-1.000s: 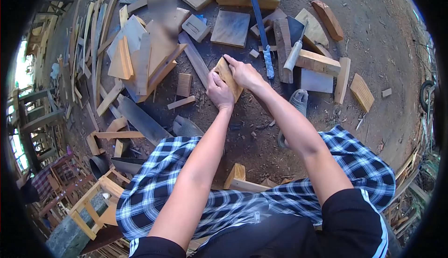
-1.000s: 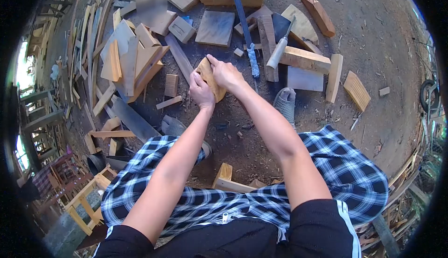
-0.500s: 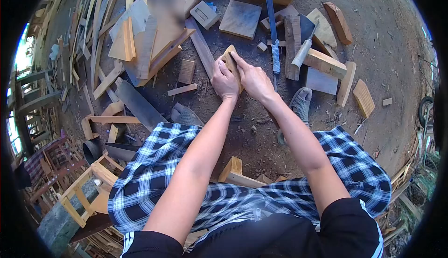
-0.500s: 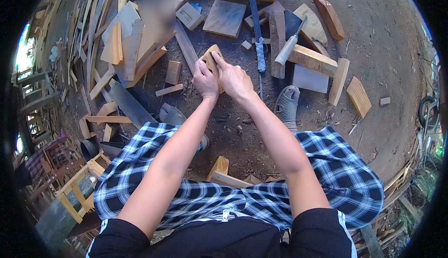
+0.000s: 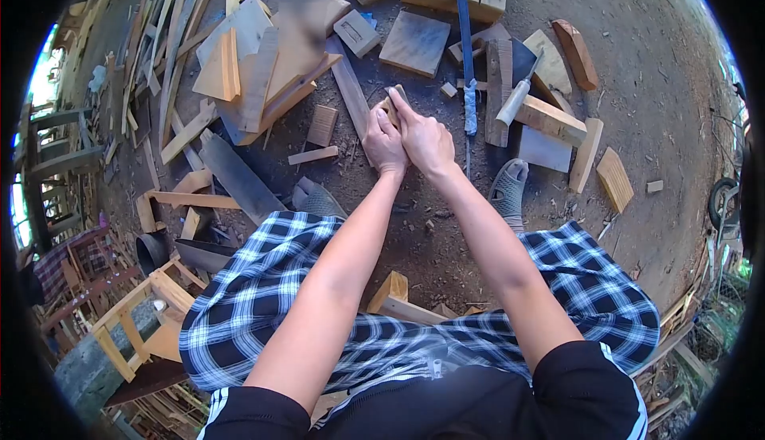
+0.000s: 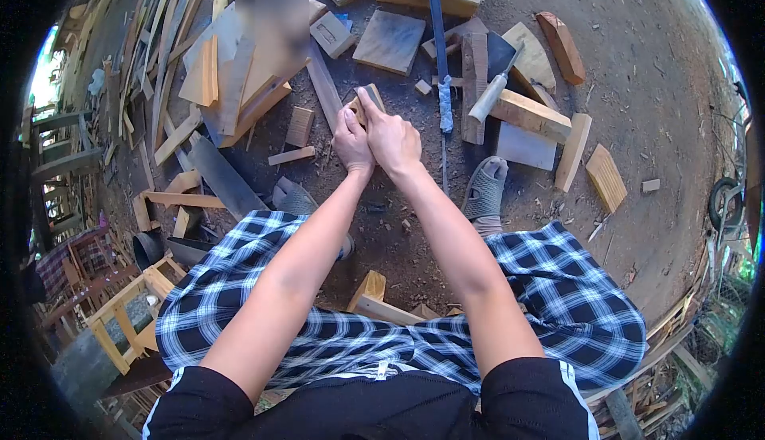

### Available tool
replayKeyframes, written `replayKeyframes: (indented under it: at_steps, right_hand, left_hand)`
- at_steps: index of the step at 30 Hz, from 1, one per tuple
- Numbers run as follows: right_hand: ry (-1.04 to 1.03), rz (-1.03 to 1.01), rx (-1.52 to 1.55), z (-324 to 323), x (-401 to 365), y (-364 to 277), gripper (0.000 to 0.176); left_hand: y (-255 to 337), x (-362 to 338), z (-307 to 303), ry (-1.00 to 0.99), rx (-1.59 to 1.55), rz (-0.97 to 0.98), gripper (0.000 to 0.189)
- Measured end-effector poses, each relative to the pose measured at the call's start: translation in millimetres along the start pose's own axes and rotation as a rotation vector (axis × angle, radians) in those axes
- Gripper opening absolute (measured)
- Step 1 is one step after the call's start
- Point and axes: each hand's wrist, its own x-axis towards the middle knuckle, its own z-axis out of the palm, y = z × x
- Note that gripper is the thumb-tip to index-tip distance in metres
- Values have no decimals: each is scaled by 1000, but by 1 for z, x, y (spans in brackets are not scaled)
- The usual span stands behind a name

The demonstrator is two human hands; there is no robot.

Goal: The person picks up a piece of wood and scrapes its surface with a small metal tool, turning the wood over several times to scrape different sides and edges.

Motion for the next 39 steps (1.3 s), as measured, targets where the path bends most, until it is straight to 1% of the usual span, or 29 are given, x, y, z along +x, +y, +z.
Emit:
replayKeyframes:
  at_steps: [2, 3, 6, 7, 10, 12, 14, 16, 17, 20, 21, 23, 24, 25, 26, 28, 29, 32, 34, 36, 37, 38, 39]
  right_hand:
    - [28, -31, -26, -2, -10, -1, 44]
    - [-5, -39, -45, -3, -21, 3, 45]
    - [4, -59, -28, 6, -35, 14, 48]
    - [26, -45, -18, 1, -32, 6, 48]
    - [-6, -45, -63, -3, -25, 2, 47]
    - [1, -48, -76, -1, -31, 9, 47]
    - [9, -45, -64, 5, -38, 9, 47]
    - [-40, -27, 6, 3, -45, 13, 46]
    - [17, -58, 22, 5, -41, 14, 45]
    - [32, -15, -11, -3, 2, -4, 44]
    - [51, -46, 27, 0, 12, -7, 45]
    - [67, -52, 42, 6, 1, 0, 46]
    - [71, -59, 44, 4, -9, 6, 47]
    - [0, -21, -11, -2, -25, 9, 47]
    - [-11, -21, -18, 1, -28, 16, 47]
    - [131, -106, 75, 13, -48, 26, 44]
    - [67, -54, 40, 11, -39, 24, 44]
    - [85, -68, 105, 10, -15, 22, 44]
    - [83, -55, 107, 8, -27, 19, 45]
    - [-55, 73, 72, 3, -59, 19, 47]
    - [-101, 112, 122, 4, -72, 21, 48]
    - [-110, 118, 118, 6, -71, 24, 48]
    - [-53, 76, 163, 10, -67, 26, 47]
  left_hand:
    - [-3, 2, 3, -9, -32, 26, 32]
    - [-1, 2, 2, -10, -48, 21, 33]
    - [2, 0, 1, 39, -67, 50, 33]
    - [6, 0, -2, 5, -57, 19, 34]
    - [5, 0, 0, 10, -48, -43, 36]
    - [4, 1, 0, 4, -84, -11, 37]
    - [5, 1, -3, 9, -93, -26, 37]
    - [6, 0, -5, -18, -102, 2, 38]
    - [5, 0, -3, 1, -76, 6, 39]
    - [5, 1, -5, -77, -56, -43, 39]
    - [6, 1, -6, -70, -56, -39, 39]
    - [8, 1, -6, -36, -40, -5, 38]
    - [2, 2, 0, -6, -96, 40, 37]
    - [3, 5, 2, -5, -105, 18, 37]
    - [0, 2, 2, -10, -103, -13, 37]
    - [3, -1, 0, 11, -78, 5, 38]
    - [5, 0, -2, -2, -91, 2, 38]
    - [3, 1, 0, 10, -99, -16, 38]
    - [3, 2, -1, -6, -90, -27, 39]
    - [1, 2, 0, 3, -135, 4, 39]
    - [2, 2, 0, 2, -136, -2, 39]
    - [3, 2, 0, -2, -129, -7, 42]
    - [3, 0, -1, -9, -119, -15, 44]
